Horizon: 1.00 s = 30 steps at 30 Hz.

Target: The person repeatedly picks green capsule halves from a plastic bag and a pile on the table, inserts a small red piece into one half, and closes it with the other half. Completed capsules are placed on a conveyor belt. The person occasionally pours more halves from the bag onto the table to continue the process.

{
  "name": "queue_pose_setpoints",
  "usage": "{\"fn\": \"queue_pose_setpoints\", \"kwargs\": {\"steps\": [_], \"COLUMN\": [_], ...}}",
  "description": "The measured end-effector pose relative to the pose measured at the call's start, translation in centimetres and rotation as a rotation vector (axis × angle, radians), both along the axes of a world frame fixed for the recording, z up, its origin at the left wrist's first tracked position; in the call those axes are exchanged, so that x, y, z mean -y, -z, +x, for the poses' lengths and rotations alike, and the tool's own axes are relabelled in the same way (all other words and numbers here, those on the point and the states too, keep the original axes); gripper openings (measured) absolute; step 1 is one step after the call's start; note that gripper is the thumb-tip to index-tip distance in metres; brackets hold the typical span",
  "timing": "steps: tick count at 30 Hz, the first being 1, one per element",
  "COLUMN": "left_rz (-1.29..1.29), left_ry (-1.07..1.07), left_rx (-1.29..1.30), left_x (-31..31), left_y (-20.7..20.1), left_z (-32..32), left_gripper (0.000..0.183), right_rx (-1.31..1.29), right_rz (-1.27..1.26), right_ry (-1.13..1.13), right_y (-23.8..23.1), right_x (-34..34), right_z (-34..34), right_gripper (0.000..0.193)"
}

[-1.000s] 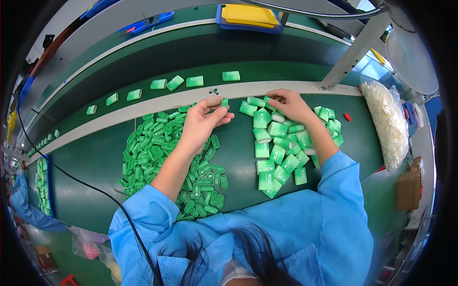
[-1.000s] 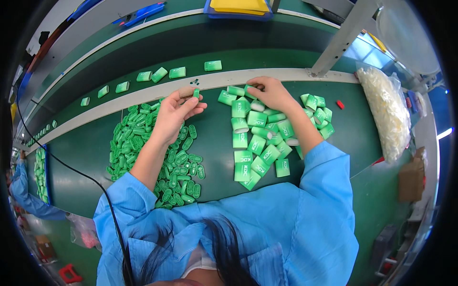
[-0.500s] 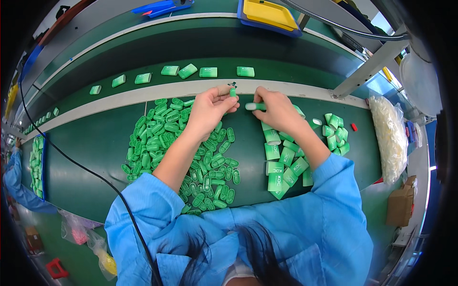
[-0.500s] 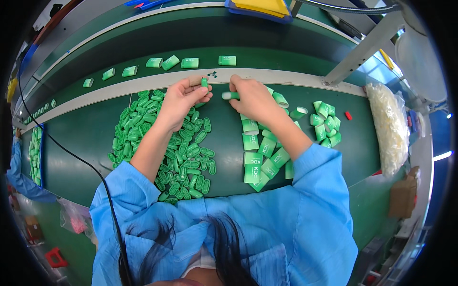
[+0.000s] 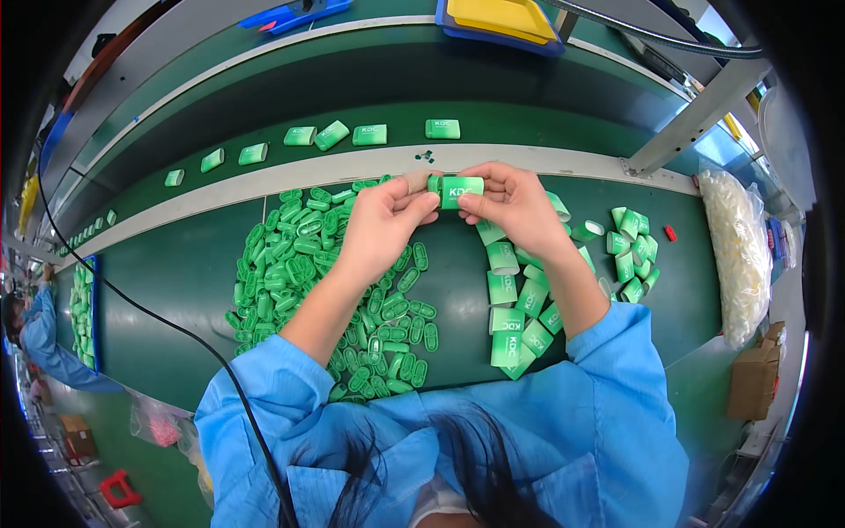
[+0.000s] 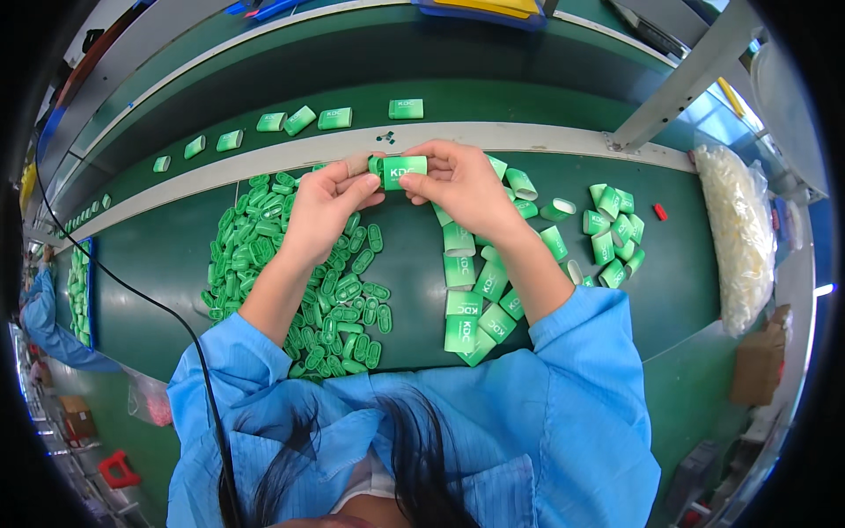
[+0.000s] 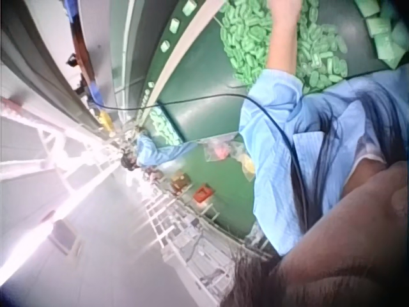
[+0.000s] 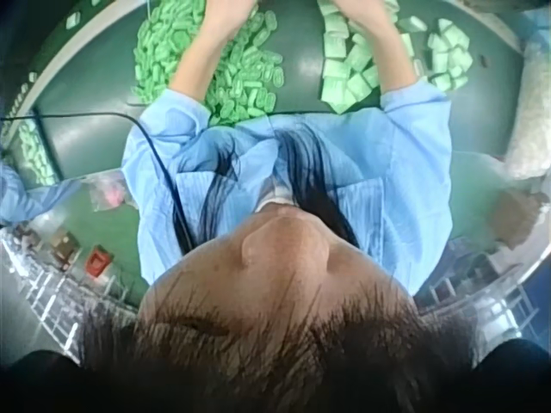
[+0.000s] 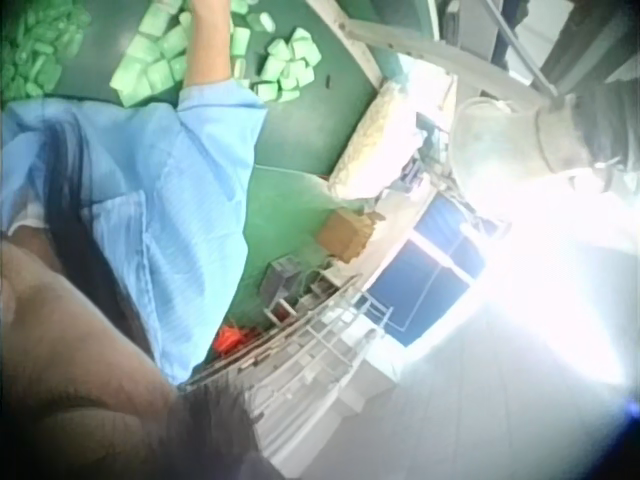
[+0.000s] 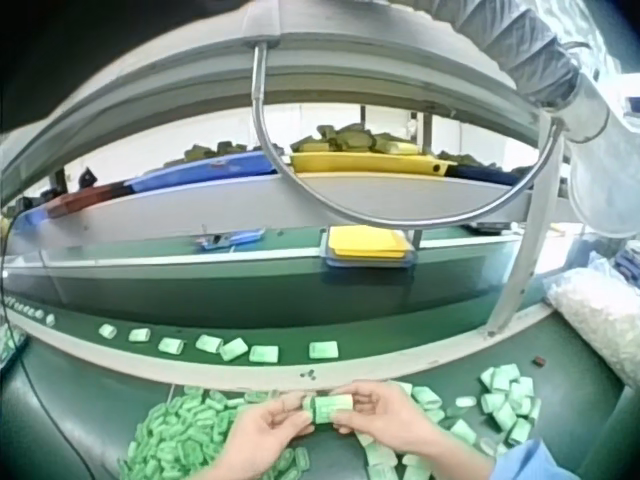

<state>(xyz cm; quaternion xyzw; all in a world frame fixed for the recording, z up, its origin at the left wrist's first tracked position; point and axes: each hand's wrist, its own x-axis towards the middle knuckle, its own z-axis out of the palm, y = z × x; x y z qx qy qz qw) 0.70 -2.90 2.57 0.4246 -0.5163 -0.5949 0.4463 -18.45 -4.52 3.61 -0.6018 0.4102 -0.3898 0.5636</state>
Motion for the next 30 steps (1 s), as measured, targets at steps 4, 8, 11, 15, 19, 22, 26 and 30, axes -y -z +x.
{"fn": "queue_pose_setpoints", "kwargs": {"steps": [4, 8, 11, 15, 19, 22, 26, 30], "left_rz": [-0.074, -0.245, -0.284, -0.309, -0.314, -0.312, -0.410, -0.579], "left_ry": [-0.026, -0.092, -0.128, -0.139, -0.143, -0.156, -0.205, -0.288], "left_rx": [0.031, 0.150, 0.254, 0.319, 0.300, 0.227, 0.490, 0.572], "left_x": [-0.2, -0.7, -1.0, -1.1, -1.0, -1.0, -2.0, -3.0], "left_y": [0.2, -0.2, -0.4, -0.8, -0.2, 0.9, 1.0, 1.9], "left_z": [-0.3, -0.6, -0.5, -0.5, -0.7, -1.1, -2.0, -2.9], "left_gripper": [0.028, 0.029, 0.029, 0.031, 0.035, 0.037, 0.037, 0.036], "right_rx": [0.080, 0.115, 0.088, 0.006, -0.034, -0.109, -0.213, -0.463], "right_rz": [0.023, -0.054, -0.077, -0.214, -0.251, -0.320, -0.327, -0.677], "right_ry": [0.006, 0.060, 0.093, 0.130, 0.145, 0.165, 0.181, 0.307], "right_y": [0.3, 0.2, 0.6, 0.5, 0.6, 0.7, 0.2, 0.4], "right_x": [-0.1, -0.6, -0.8, -1.0, -0.8, -0.8, -1.5, -2.8], "right_z": [-0.2, 0.1, 0.2, 0.4, 0.4, 0.7, 1.0, 2.0], "right_gripper": [0.026, 0.025, 0.026, 0.025, 0.026, 0.027, 0.024, 0.026]}}
